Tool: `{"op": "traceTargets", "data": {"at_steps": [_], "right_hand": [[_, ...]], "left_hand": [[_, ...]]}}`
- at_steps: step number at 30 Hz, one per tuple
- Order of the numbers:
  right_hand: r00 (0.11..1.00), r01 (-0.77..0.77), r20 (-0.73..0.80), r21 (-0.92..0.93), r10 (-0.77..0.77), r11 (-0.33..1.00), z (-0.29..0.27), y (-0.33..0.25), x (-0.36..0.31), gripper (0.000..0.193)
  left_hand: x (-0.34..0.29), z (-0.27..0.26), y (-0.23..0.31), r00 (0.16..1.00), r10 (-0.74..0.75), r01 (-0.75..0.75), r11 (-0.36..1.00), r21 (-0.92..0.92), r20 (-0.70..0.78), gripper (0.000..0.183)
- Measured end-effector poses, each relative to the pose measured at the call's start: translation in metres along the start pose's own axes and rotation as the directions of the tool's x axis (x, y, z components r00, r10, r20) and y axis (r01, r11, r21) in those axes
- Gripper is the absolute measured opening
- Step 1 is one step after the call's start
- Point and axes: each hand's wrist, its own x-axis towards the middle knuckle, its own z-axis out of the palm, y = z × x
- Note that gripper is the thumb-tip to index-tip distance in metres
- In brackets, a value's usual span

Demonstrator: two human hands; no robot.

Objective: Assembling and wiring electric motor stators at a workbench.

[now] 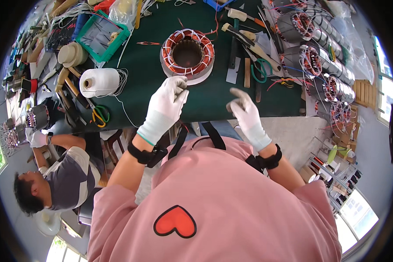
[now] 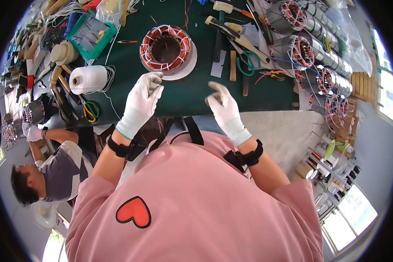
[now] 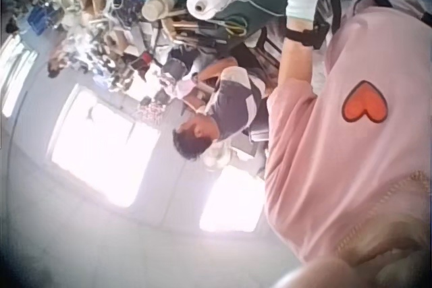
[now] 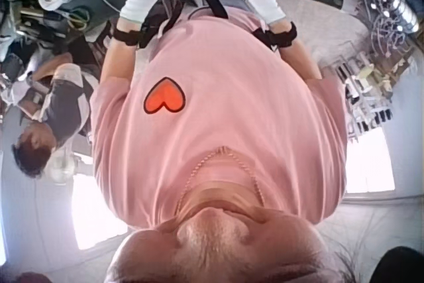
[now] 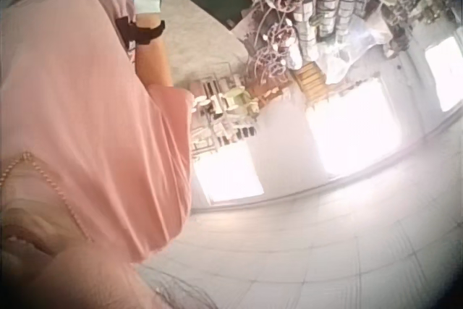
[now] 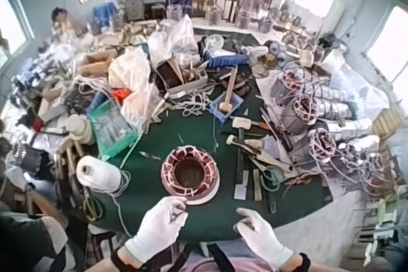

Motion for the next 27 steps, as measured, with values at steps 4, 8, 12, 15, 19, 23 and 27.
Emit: {"op": "traceTargets", "data": {"at_steps": [4,8,12,15,19,23,27], "right_hand": [[0.992,-0.127,0.001,0.004,0.127,0.992,0.007,0.036,-0.026,0.043],[0.988,-0.07,0.127,-0.096,0.082,0.993,0.021,0.029,-0.029,0.04],[0.979,0.02,0.205,-0.054,-0.008,0.998,0.026,0.011,-0.004,0.039],[0.992,0.047,0.117,0.015,-0.049,0.999,0.022,-0.01,0.03,0.041],[0.967,0.254,0.01,0.006,-0.254,0.967,0.015,-0.034,0.079,0.046],[0.775,0.633,0.214,-0.265,-0.595,0.728,0.013,-0.056,0.105,0.047],[0.815,0.517,0.459,-0.298,-0.355,0.803,0.015,-0.065,0.117,0.031]], "left_hand": [[0.018,0.011,0.001,0.908,0.272,-0.227,0.959,0.17,-0.319,0.048],[0.04,0.003,-0.008,0.835,0.528,-0.371,0.746,0.553,-0.153,0.036],[0.013,-0.024,-0.03,0.962,0.269,-0.272,0.949,-0.161,-0.039,0.014],[-0.02,-0.015,-0.04,0.986,0.166,-0.162,0.964,-0.211,0.003,0.017],[-0.032,0.004,-0.024,0.978,0.188,-0.202,0.954,-0.223,-0.086,0.021],[-0.034,0.011,-0.014,0.977,0.174,-0.194,0.967,-0.167,-0.125,0.018],[-0.015,0.017,0.011,0.954,0.029,-0.056,0.995,-0.084,-0.3,0.02]]}}
